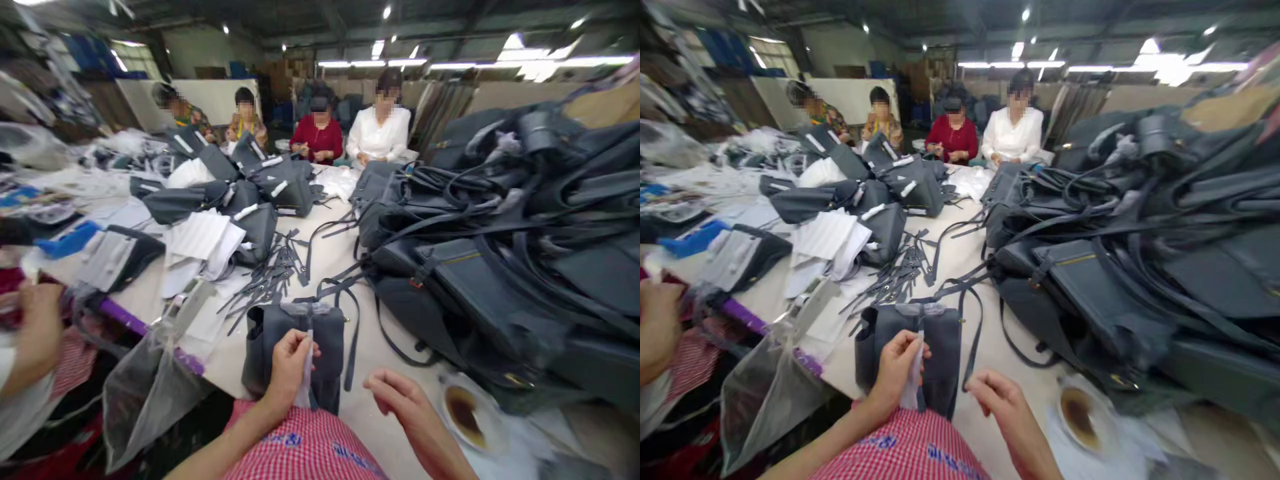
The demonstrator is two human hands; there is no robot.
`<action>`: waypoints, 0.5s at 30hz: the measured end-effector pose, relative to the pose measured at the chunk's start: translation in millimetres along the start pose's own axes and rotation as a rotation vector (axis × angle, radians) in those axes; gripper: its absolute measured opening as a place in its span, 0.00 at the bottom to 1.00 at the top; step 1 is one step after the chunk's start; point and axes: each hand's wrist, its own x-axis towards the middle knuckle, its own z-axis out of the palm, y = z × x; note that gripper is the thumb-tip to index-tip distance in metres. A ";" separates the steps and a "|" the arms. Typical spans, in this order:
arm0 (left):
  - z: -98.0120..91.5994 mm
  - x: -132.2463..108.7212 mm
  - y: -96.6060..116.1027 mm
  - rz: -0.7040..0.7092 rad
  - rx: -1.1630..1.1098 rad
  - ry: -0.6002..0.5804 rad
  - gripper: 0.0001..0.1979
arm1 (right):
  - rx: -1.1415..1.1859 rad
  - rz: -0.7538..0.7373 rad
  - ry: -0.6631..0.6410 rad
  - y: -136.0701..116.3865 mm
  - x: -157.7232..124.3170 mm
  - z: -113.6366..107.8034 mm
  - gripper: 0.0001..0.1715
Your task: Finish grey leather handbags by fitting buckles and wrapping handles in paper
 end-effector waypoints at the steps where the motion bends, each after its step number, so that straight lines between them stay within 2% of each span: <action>1: 0.3 -1.5 -1.2 0.029 -0.011 0.018 0.13 | -0.040 -0.035 -0.089 -15.2 14.7 10.9 0.17; 4: 0.4 -4.5 -4.1 0.107 -0.033 0.061 0.12 | -0.168 -0.113 -0.273 -47.8 52.2 43.1 0.15; 7: -1.6 -7.6 -5.3 0.166 -0.038 0.076 0.12 | -0.306 -0.154 -0.318 -52.2 76.5 61.5 0.15; 10: -4.4 -12.3 -3.2 0.202 -0.019 0.078 0.11 | -0.397 -0.150 -0.301 -42.8 88.6 65.1 0.16; 15: -9.8 -22.2 2.9 0.257 0.061 0.067 0.10 | -0.445 -0.119 -0.270 -36.6 92.5 65.4 0.17</action>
